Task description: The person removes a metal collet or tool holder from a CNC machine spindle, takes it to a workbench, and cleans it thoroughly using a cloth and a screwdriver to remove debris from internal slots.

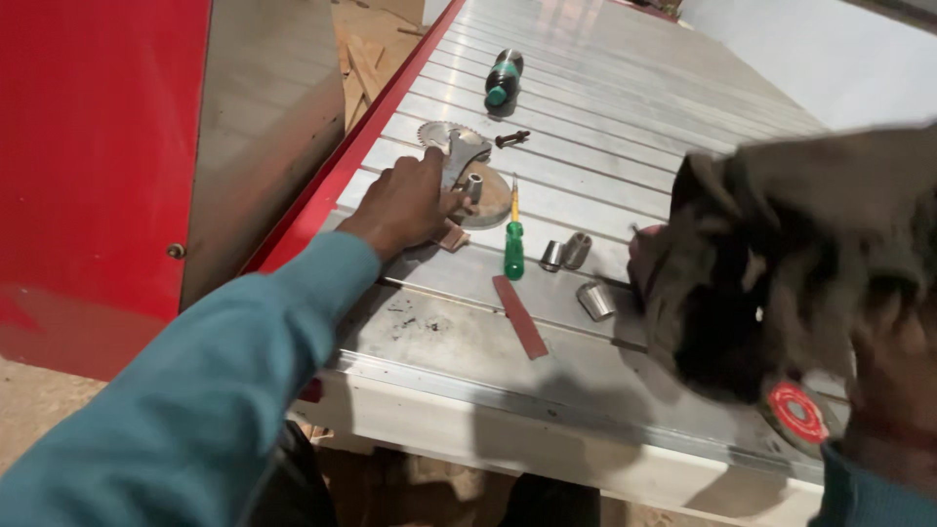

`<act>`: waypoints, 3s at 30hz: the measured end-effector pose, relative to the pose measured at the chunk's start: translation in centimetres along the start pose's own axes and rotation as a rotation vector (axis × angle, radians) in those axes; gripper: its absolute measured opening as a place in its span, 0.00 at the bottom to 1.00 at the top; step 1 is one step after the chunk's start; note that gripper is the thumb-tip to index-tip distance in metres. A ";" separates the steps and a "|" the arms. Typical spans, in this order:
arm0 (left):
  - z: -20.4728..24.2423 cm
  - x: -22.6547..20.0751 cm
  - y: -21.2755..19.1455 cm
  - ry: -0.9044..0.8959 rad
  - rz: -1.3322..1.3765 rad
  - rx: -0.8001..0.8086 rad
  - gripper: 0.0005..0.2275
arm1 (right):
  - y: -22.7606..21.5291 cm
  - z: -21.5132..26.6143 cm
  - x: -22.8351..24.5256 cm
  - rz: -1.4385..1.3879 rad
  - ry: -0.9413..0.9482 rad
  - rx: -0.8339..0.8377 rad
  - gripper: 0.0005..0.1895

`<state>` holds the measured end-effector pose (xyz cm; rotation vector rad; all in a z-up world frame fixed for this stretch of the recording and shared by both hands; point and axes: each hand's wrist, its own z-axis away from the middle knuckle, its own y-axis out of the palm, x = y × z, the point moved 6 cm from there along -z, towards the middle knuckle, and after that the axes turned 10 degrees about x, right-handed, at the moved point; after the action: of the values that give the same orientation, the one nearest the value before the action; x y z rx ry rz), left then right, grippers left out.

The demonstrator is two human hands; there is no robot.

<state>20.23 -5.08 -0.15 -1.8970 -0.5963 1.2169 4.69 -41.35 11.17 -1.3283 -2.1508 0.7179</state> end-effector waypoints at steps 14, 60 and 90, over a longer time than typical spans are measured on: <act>8.9 -10.5 2.8 0.639 -0.271 0.405 0.12 | 5.3 13.2 6.1 -0.395 0.131 0.443 0.24; 21.6 3.1 -12.8 0.143 0.708 -0.786 0.19 | 21.3 5.5 26.7 -0.140 0.024 0.241 0.22; 19.5 4.4 -7.5 -0.199 0.968 -0.428 0.21 | 13.3 9.5 18.4 -0.114 0.285 0.223 0.26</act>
<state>4.71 9.62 -0.85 -2.5614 0.0248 2.0109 -0.30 -21.15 -1.96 -1.1087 -1.8456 0.6573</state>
